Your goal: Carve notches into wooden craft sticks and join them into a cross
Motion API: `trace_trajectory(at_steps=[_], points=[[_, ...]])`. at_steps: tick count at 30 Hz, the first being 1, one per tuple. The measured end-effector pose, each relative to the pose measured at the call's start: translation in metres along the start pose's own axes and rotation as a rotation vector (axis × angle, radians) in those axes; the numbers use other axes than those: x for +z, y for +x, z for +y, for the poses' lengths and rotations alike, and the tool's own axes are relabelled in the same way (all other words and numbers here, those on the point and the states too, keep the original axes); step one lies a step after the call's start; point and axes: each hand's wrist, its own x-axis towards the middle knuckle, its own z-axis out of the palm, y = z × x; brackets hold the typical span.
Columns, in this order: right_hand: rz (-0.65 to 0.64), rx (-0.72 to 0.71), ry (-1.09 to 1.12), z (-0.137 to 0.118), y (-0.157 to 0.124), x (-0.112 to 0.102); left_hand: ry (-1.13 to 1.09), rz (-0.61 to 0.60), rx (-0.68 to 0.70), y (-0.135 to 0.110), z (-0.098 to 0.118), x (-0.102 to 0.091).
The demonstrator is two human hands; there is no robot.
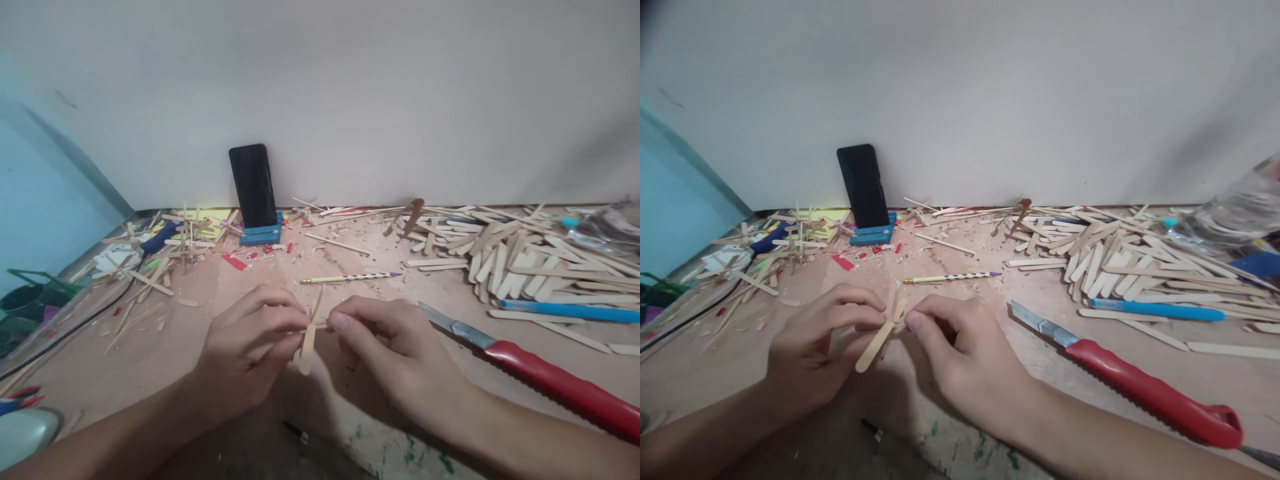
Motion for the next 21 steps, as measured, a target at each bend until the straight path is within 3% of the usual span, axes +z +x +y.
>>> trace_trajectory(at_steps=[5, 11, 17, 21], points=[[-0.041, 0.021, 0.032, -0.001, 0.0, -0.002, -0.093, -0.057, -0.047, 0.0, -0.002, 0.002], [0.018, 0.07, 0.044, -0.001, 0.004, -0.002, -0.114, 0.07, -0.329, -0.004, -0.003, 0.004], [0.026, 0.056, 0.001, 0.001, 0.007, 0.0, -0.219, 0.05, -0.455, 0.001, -0.001, 0.004], [0.216, 0.034, -0.082, -0.009, 0.008, -0.01, -0.295, 0.122, -0.508, 0.0, -0.003, 0.005]])
